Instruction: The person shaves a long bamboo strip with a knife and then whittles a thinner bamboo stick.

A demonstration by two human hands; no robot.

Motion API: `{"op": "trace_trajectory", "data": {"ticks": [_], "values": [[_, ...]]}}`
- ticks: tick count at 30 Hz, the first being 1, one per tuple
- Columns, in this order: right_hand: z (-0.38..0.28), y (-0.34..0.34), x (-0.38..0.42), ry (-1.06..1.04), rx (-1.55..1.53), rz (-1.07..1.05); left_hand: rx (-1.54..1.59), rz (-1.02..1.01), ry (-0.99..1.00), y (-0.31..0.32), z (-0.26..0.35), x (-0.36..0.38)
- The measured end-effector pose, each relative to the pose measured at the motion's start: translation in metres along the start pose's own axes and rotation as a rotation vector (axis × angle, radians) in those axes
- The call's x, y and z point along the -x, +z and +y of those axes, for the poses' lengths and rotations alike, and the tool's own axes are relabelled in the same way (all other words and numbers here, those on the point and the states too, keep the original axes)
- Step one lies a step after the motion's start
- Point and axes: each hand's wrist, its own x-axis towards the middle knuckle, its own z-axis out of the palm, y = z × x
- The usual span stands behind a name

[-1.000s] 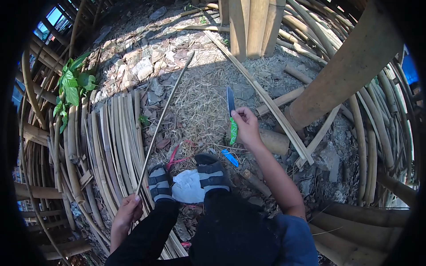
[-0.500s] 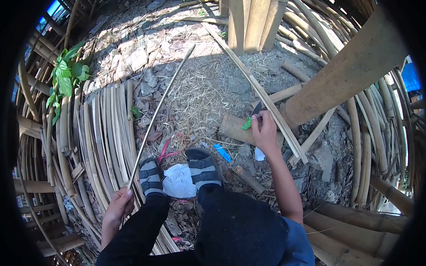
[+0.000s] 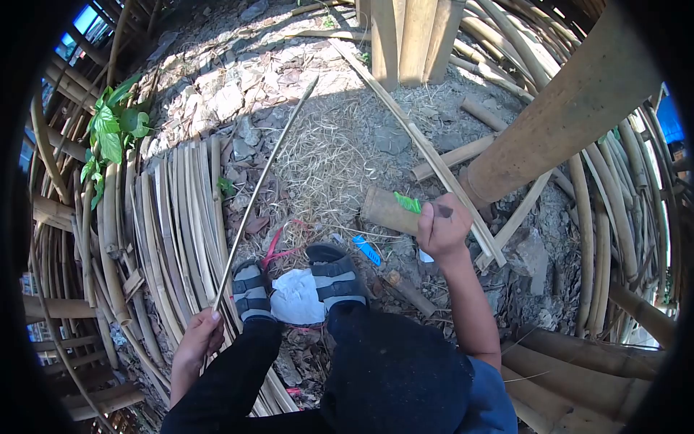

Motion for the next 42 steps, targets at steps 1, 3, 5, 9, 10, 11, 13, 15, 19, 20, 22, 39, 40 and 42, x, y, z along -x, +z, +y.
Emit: {"op": "trace_trajectory", "data": {"ticks": [1, 3, 5, 9, 10, 11, 13, 15, 19, 20, 22, 39, 40, 42], "values": [[-0.006, -0.005, -0.004, -0.025, -0.063, 0.086, -0.013, 0.011, 0.003, 0.002, 0.001, 0.000], [0.016, 0.032, 0.025, -0.001, -0.005, -0.044, -0.005, -0.015, 0.006, 0.002, 0.000, 0.001], [0.031, 0.049, 0.039, 0.054, 0.073, -0.101, -0.012, -0.037, 0.036, -0.002, 0.005, -0.002], [0.030, 0.022, 0.006, -0.012, 0.104, 0.023, -0.010, -0.022, -0.018, -0.003, -0.003, 0.005], [0.025, 0.016, -0.002, -0.018, 0.102, 0.030, 0.010, -0.001, -0.004, -0.001, -0.001, 0.000], [0.015, 0.010, -0.003, -0.026, 0.092, 0.080, 0.011, 0.002, -0.006, 0.001, 0.002, 0.000], [0.013, 0.017, 0.014, -0.070, 0.095, 0.044, 0.018, -0.023, -0.003, 0.000, 0.001, 0.000], [0.028, 0.042, 0.052, -0.072, 0.132, -0.148, 0.016, -0.054, 0.025, 0.001, 0.002, -0.001], [0.004, 0.033, 0.045, 0.027, 0.124, -0.363, 0.007, -0.036, -0.011, -0.002, -0.003, 0.004], [0.004, 0.031, 0.035, 0.070, 0.095, -0.292, 0.029, -0.050, -0.003, -0.002, -0.001, 0.001], [-0.002, 0.041, 0.012, 0.256, -0.225, -0.074, 0.029, -0.040, 0.001, 0.000, 0.001, 0.000], [-0.058, 0.132, -0.102, 1.180, -1.759, -0.105, 0.027, -0.065, 0.008, 0.003, 0.003, 0.002], [-0.056, 0.135, -0.103, 1.202, -1.541, -0.272, 0.034, -0.061, 0.005, 0.003, 0.002, 0.002], [-0.049, 0.164, -0.090, 1.064, -1.251, -0.234, 0.040, -0.055, 0.010, 0.001, 0.001, 0.002]]}}
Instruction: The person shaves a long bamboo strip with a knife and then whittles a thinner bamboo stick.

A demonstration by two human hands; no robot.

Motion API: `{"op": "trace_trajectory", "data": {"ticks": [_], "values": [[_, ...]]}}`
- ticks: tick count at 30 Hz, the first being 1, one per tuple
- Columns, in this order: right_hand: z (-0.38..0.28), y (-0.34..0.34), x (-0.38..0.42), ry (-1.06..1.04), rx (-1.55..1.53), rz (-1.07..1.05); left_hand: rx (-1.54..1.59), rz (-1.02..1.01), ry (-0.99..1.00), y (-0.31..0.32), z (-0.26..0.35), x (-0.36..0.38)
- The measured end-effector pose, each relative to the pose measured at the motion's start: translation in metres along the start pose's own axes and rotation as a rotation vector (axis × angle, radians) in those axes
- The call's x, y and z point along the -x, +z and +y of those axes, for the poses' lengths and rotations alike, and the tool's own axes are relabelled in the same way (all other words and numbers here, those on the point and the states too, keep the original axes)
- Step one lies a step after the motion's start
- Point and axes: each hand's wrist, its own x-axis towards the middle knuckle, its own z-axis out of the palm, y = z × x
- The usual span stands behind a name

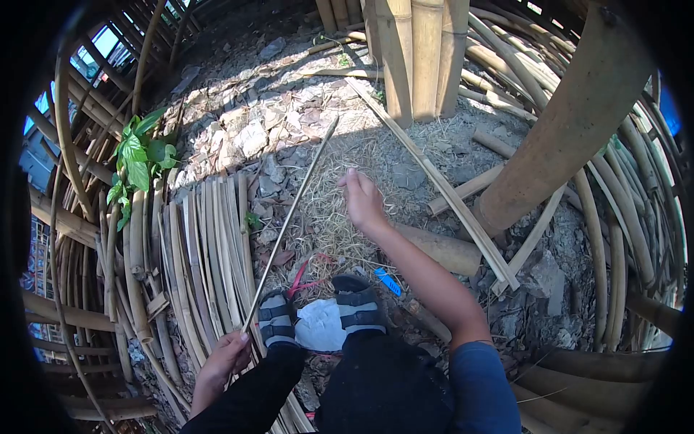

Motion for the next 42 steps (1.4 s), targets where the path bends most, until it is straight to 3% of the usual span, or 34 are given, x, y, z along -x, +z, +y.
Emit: {"op": "trace_trajectory", "data": {"ticks": [2, 7, 9, 13, 15, 21, 26, 28, 30, 32, 34, 35, 37, 38, 39, 42], "values": [[-0.004, 0.004, 0.008, -0.443, 0.733, -0.014, -0.010, -0.008, 0.010, -0.002, -0.001, -0.001], [-0.038, 0.006, -0.005, -0.601, 1.075, -0.222, -0.012, 0.004, 0.002, 0.002, 0.001, 0.000], [-0.048, 0.001, -0.030, -0.575, 1.302, -0.053, -0.025, 0.014, 0.011, 0.001, -0.001, 0.000], [-0.054, -0.008, -0.045, -0.599, 1.368, 0.056, -0.035, 0.014, -0.007, 0.001, -0.002, 0.000], [-0.044, -0.006, -0.028, -0.880, 1.481, -0.212, -0.026, 0.015, -0.007, 0.000, -0.001, -0.001], [-0.047, -0.006, 0.004, -1.137, 1.330, -0.382, -0.022, 0.031, 0.000, 0.000, -0.001, 0.001], [-0.050, 0.011, 0.079, -1.399, 1.066, -0.650, -0.017, 0.030, 0.023, -0.003, -0.002, 0.000], [-0.059, 0.014, 0.101, -1.535, 0.802, -0.742, -0.001, 0.031, 0.022, -0.003, -0.002, 0.001], [-0.054, 0.003, 0.087, -1.309, 0.548, -0.384, 0.020, 0.031, 0.031, -0.004, -0.003, 0.002], [-0.060, -0.004, 0.063, -0.861, 0.509, 0.158, 0.015, 0.023, 0.039, -0.005, -0.003, 0.003], [-0.067, -0.019, 0.023, -0.590, 0.686, 0.342, 0.002, 0.021, 0.027, -0.007, -0.005, 0.004], [-0.064, -0.020, 0.023, -0.598, 0.685, 0.345, -0.004, 0.020, 0.017, -0.007, -0.005, 0.003], [-0.063, -0.007, 0.037, -0.981, 0.860, -0.029, 0.001, 0.016, 0.023, -0.006, 0.001, 0.001], [-0.057, 0.002, 0.051, -1.015, 0.879, -0.230, 0.008, 0.010, 0.010, -0.004, -0.001, 0.003], [-0.052, 0.011, 0.062, -1.039, 0.893, -0.428, 0.010, 0.008, -0.001, -0.002, -0.001, 0.004], [-0.028, 0.026, 0.051, -0.843, 1.116, -0.435, -0.017, 0.001, 0.024, 0.004, 0.003, 0.003]]}}
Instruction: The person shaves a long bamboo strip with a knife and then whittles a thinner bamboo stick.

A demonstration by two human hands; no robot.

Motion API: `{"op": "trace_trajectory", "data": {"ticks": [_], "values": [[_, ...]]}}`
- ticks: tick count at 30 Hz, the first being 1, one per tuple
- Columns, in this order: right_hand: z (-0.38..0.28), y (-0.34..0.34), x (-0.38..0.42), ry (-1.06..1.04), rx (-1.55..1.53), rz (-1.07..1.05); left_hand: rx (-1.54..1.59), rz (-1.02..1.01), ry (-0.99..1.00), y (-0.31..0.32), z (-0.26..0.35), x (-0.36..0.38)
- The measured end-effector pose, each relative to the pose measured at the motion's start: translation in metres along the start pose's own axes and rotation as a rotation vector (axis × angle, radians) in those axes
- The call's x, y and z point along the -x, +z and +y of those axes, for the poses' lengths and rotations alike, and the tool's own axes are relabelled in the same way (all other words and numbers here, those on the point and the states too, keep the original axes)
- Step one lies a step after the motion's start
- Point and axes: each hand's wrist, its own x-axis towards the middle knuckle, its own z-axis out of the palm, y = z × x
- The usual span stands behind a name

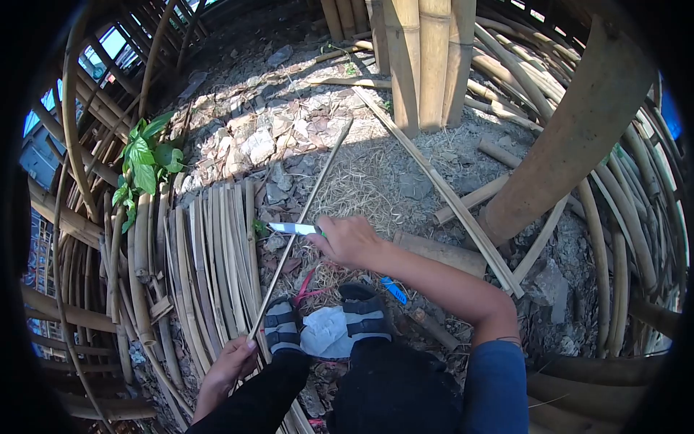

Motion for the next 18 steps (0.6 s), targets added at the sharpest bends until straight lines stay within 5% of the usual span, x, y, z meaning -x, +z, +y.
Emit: {"op": "trace_trajectory", "data": {"ticks": [3, 6, 9, 12, 13, 16, 18], "values": [[0.035, -0.013, -0.030, 0.276, 0.166, 0.018, -0.018, 0.019, 0.002, 0.001, 0.002, 0.001], [0.069, -0.021, -0.048, 0.333, 0.260, 0.069, -0.007, 0.007, -0.007, -0.006, -0.005, 0.000], [0.070, -0.028, -0.039, 0.100, 0.322, -0.081, 0.026, -0.015, -0.017, -0.006, -0.007, -0.002], [0.125, -0.042, -0.051, 0.215, 0.397, 0.128, 0.028, -0.016, -0.032, -0.003, -0.009, 0.001], [0.133, -0.053, -0.051, 0.131, 0.452, 0.001, 0.022, -0.006, -0.053, -0.003, -0.010, 0.000], [0.096, -0.022, -0.036, 0.080, 0.351, 0.094, 0.028, 0.006, -0.051, -0.005, -0.003, -0.002], [0.065, -0.023, -0.028, 0.046, 0.341, -0.046, 0.043, 0.001, -0.056, -0.006, -0.005, -0.004]]}}
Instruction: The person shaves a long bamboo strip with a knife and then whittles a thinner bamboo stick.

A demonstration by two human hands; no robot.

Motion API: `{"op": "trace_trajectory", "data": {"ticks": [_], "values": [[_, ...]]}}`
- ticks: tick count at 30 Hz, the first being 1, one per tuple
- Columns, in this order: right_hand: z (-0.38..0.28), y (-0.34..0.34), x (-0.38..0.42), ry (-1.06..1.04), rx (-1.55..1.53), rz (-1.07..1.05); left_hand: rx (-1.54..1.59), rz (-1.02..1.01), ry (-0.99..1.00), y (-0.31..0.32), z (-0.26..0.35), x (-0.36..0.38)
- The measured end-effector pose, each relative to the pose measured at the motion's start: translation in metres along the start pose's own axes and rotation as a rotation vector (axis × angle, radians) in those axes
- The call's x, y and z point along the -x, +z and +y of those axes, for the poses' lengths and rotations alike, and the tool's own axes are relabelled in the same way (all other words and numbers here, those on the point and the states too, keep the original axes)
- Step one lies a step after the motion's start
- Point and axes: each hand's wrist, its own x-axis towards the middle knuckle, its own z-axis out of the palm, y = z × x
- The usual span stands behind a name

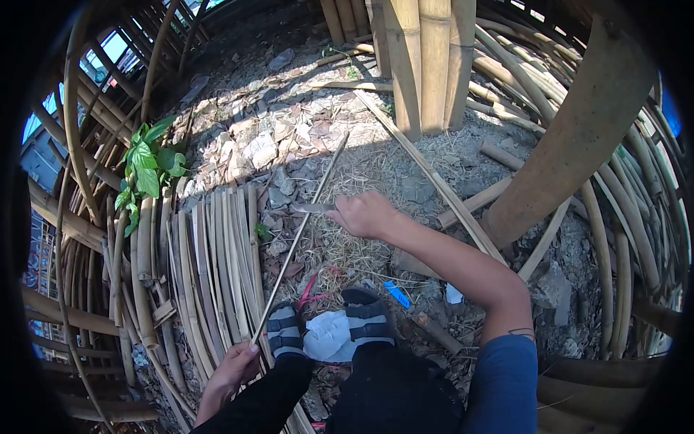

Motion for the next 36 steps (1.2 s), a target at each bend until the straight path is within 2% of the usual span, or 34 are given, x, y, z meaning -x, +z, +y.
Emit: {"op": "trace_trajectory", "data": {"ticks": [2, 3, 5, 10, 13, 14, 16, 18, 20, 23, 24, 26, 32, 33, 35, 36], "values": [[-0.011, -0.001, 0.008, -0.250, 0.006, 0.016, -0.021, 0.001, 0.015, -0.001, -0.003, 0.004], [0.013, -0.003, 0.002, -0.249, 0.000, 0.018, -0.024, 0.006, 0.012, -0.001, -0.001, 0.006], [0.088, -0.006, -0.017, 0.133, 0.220, 0.029, -0.043, 0.001, 0.013, 0.002, 0.001, 0.008], [0.046, 0.017, -0.016, 0.286, 0.146, 0.234, 0.011, 0.010, -0.019, 0.000, 0.002, -0.002], [0.012, 0.022, 0.001, 0.056, -0.010, 0.118, 0.002, 0.027, -0.007, 0.001, -0.002, 0.005], [0.010, 0.020, 0.002, 0.059, -0.015, 0.119, -0.007, 0.027, -0.008, 0.000, -0.003, 0.004], [0.013, 0.012, 0.001, -0.239, 0.093, -0.009, -0.022, 0.023, -0.001, -0.001, -0.001, 0.003], [0.089, 0.022, -0.016, 0.529, 0.189, 0.133, -0.081, 0.041, 0.007, 0.001, -0.002, 0.008], [0.145, -0.003, -0.004, 0.798, 0.151, 0.108, -0.058, 0.024, 0.041, 0.000, -0.001, 0.011], [0.121, -0.022, 0.007, 0.824, 0.126, 0.092, -0.012, 0.011, 0.032, -0.009, -0.004, 0.010], [0.109, -0.021, 0.013, 0.825, 0.131, 0.083, 0.013, -0.005, 0.025, -0.009, -0.006, 0.006], [0.075, -0.016, 0.022, 0.690, 0.011, 0.100, -0.004, 0.000, 0.027, -0.005, -0.004, 0.006], [-0.006, -0.016, 0.028, 0.395, -0.215, -0.017, 0.001, 0.007, 0.013, -0.005, -0.002, 0.005], [-0.018, -0.017, 0.028, 0.401, -0.216, -0.014, -0.002, -0.004, 0.014, -0.005, -0.003, 0.004], [-0.038, -0.016, 0.029, 0.250, -0.309, -0.073, 0.005, -0.027, 0.013, -0.005, -0.002, 0.004], [-0.047, -0.012, 0.032, 0.251, -0.308, -0.073, 0.013, -0.046, 0.015, -0.005, -0.001, 0.004]]}}
